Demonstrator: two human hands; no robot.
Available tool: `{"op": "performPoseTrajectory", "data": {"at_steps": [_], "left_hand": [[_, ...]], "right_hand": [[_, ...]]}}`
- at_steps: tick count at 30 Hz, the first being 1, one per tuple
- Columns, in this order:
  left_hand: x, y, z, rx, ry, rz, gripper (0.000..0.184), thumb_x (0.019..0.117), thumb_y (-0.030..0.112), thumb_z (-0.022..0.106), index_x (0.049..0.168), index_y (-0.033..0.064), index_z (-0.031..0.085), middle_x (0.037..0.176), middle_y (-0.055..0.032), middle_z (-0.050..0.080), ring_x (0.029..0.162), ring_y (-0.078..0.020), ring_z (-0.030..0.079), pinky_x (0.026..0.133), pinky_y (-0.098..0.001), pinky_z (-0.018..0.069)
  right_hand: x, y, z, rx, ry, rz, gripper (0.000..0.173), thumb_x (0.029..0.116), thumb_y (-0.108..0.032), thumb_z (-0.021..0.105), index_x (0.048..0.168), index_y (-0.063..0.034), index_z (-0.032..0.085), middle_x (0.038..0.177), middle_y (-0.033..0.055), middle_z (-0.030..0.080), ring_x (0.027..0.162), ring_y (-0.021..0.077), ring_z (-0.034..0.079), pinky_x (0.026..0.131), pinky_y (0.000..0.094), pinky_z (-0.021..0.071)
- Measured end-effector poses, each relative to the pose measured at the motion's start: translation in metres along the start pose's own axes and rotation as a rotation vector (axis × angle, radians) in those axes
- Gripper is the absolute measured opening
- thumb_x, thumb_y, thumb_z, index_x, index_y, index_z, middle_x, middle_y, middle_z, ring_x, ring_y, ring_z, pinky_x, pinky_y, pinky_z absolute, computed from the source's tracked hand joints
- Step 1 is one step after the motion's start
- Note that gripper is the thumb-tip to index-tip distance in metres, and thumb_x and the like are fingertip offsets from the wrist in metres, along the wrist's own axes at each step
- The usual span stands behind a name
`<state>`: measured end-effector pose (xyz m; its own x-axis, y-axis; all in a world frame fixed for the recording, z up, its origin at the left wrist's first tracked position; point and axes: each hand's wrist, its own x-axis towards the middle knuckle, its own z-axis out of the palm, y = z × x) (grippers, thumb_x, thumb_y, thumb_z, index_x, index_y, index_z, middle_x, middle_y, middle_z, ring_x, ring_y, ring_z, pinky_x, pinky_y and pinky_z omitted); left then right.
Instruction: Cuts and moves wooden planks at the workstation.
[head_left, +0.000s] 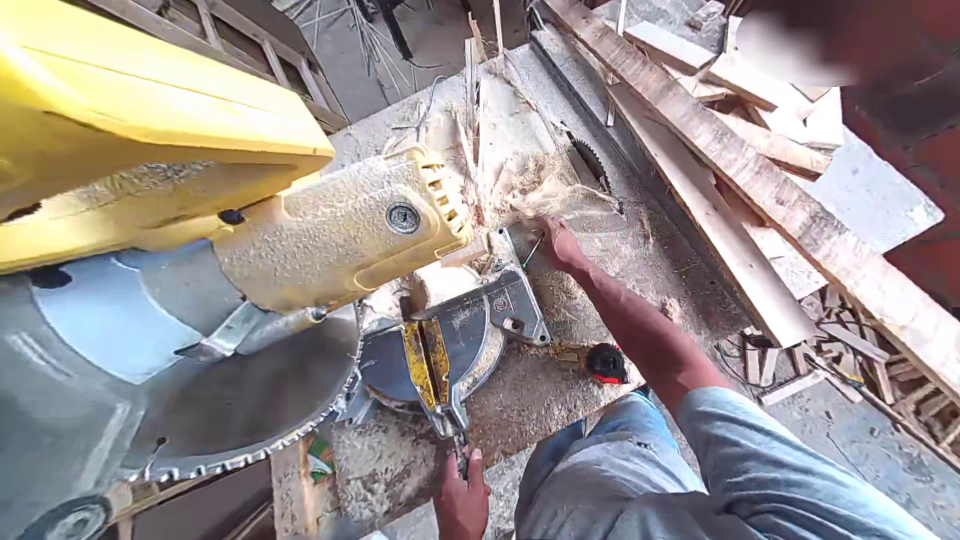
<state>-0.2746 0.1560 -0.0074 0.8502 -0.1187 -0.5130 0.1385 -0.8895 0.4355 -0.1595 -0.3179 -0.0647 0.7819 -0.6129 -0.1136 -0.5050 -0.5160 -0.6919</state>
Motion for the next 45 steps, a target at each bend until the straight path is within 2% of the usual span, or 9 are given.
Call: {"op": "performPoseTrajectory", "data": {"at_steps": [7, 12, 17, 21, 26, 28, 32, 38, 45], "left_hand": [[0.000, 0.007, 0.006, 0.058, 0.031, -0.063, 0.044, 0.1053, 0.031, 0.055, 0.133, -0.0036, 0.058, 0.092, -0.0216, 0.071, 0.070, -0.0307, 0.073, 0.070, -0.0539, 0.0630], [-0.001, 0.014, 0.008, 0.148, 0.084, -0.099, 0.046, 0.1057, 0.032, 0.053, 0.133, -0.0050, 0.058, 0.095, -0.0248, 0.072, 0.078, -0.0359, 0.074, 0.076, -0.0589, 0.0608], [-0.003, 0.023, 0.015, 0.194, 0.159, -0.146, 0.042, 0.1062, 0.031, 0.053, 0.132, -0.0020, 0.060, 0.091, -0.0227, 0.072, 0.077, -0.0359, 0.074, 0.076, -0.0607, 0.0600], [-0.001, 0.029, 0.020, 0.244, 0.218, -0.164, 0.040, 0.1062, 0.032, 0.053, 0.130, 0.0010, 0.062, 0.093, -0.0216, 0.073, 0.084, -0.0378, 0.073, 0.081, -0.0636, 0.0573], [-0.005, 0.034, 0.020, 0.291, 0.235, -0.193, 0.042, 0.1064, 0.034, 0.052, 0.132, 0.0018, 0.063, 0.098, -0.0240, 0.073, 0.093, -0.0421, 0.072, 0.087, -0.0665, 0.0539], [-0.003, 0.038, 0.021, 0.332, 0.278, -0.173, 0.044, 0.1063, 0.035, 0.053, 0.132, 0.0006, 0.062, 0.105, -0.0270, 0.072, 0.099, -0.0440, 0.071, 0.091, -0.0663, 0.0530], [-0.017, 0.075, 0.039, 0.379, 0.514, -0.001, 0.075, 0.0933, 0.041, 0.072, 0.150, -0.0018, 0.046, 0.149, -0.0377, 0.043, 0.137, -0.0568, 0.042, 0.113, -0.0693, 0.0351], [-0.055, 0.213, 0.134, 0.262, 0.027, 0.469, 0.089, 0.0802, 0.064, 0.077, 0.149, 0.0121, 0.054, 0.151, -0.0184, 0.052, 0.140, -0.0350, 0.050, 0.113, -0.0544, 0.0450], [-0.054, 0.215, 0.144, 0.307, -0.063, 0.366, 0.075, 0.0881, 0.054, 0.070, 0.152, 0.0187, 0.051, 0.148, -0.0214, 0.052, 0.135, -0.0380, 0.052, 0.110, -0.0534, 0.0461]], "right_hand": [[0.067, 0.041, -0.026, -0.175, 0.343, 0.160, 0.069, 0.0970, -0.054, 0.057, 0.145, -0.0058, 0.053, 0.150, 0.0239, 0.050, 0.142, 0.0412, 0.045, 0.118, 0.0584, 0.0354], [0.129, 0.032, -0.004, -0.246, 0.150, 0.028, 0.079, 0.0967, -0.064, 0.049, 0.151, -0.0076, 0.047, 0.160, 0.0227, 0.040, 0.152, 0.0384, 0.032, 0.125, 0.0577, 0.0235], [0.098, -0.041, -0.011, 0.640, -0.402, -0.339, 0.042, 0.1098, -0.031, 0.045, 0.130, -0.0008, 0.065, 0.121, 0.0175, 0.071, 0.113, 0.0240, 0.069, 0.102, 0.0466, 0.0528], [0.021, -0.001, -0.069, 0.329, -0.048, -0.300, 0.031, 0.1079, -0.033, 0.050, 0.120, -0.0130, 0.070, 0.096, 0.0086, 0.073, 0.084, 0.0228, 0.071, 0.077, 0.0486, 0.0597], [-0.045, 0.152, -0.112, -0.263, 0.034, -0.066, 0.062, 0.1019, -0.057, 0.047, 0.145, -0.0129, 0.055, 0.161, 0.0135, 0.042, 0.155, 0.0335, 0.029, 0.125, 0.0568, 0.0250], [-0.075, 0.155, -0.109, -0.172, -0.122, -0.192, 0.062, 0.1031, -0.058, 0.043, 0.143, -0.0128, 0.057, 0.161, 0.0105, 0.044, 0.155, 0.0273, 0.029, 0.128, 0.0496, 0.0222], [-0.115, 0.101, -0.105, 0.332, -0.422, -0.363, 0.059, 0.1069, -0.053, 0.039, 0.138, -0.0087, 0.062, 0.143, 0.0094, 0.063, 0.128, 0.0199, 0.063, 0.109, 0.0430, 0.0503], [-0.068, 0.115, -0.077, -0.141, -0.208, -0.353, 0.066, 0.1041, -0.060, 0.035, 0.146, -0.0134, 0.055, 0.160, 0.0085, 0.046, 0.155, 0.0258, 0.029, 0.129, 0.0482, 0.0175], [-0.111, 0.060, -0.019, -0.092, -0.408, -0.616, 0.062, 0.1058, -0.053, 0.037, 0.144, -0.0086, 0.057, 0.154, 0.0126, 0.052, 0.151, 0.0293, 0.038, 0.127, 0.0494, 0.0235]]}}
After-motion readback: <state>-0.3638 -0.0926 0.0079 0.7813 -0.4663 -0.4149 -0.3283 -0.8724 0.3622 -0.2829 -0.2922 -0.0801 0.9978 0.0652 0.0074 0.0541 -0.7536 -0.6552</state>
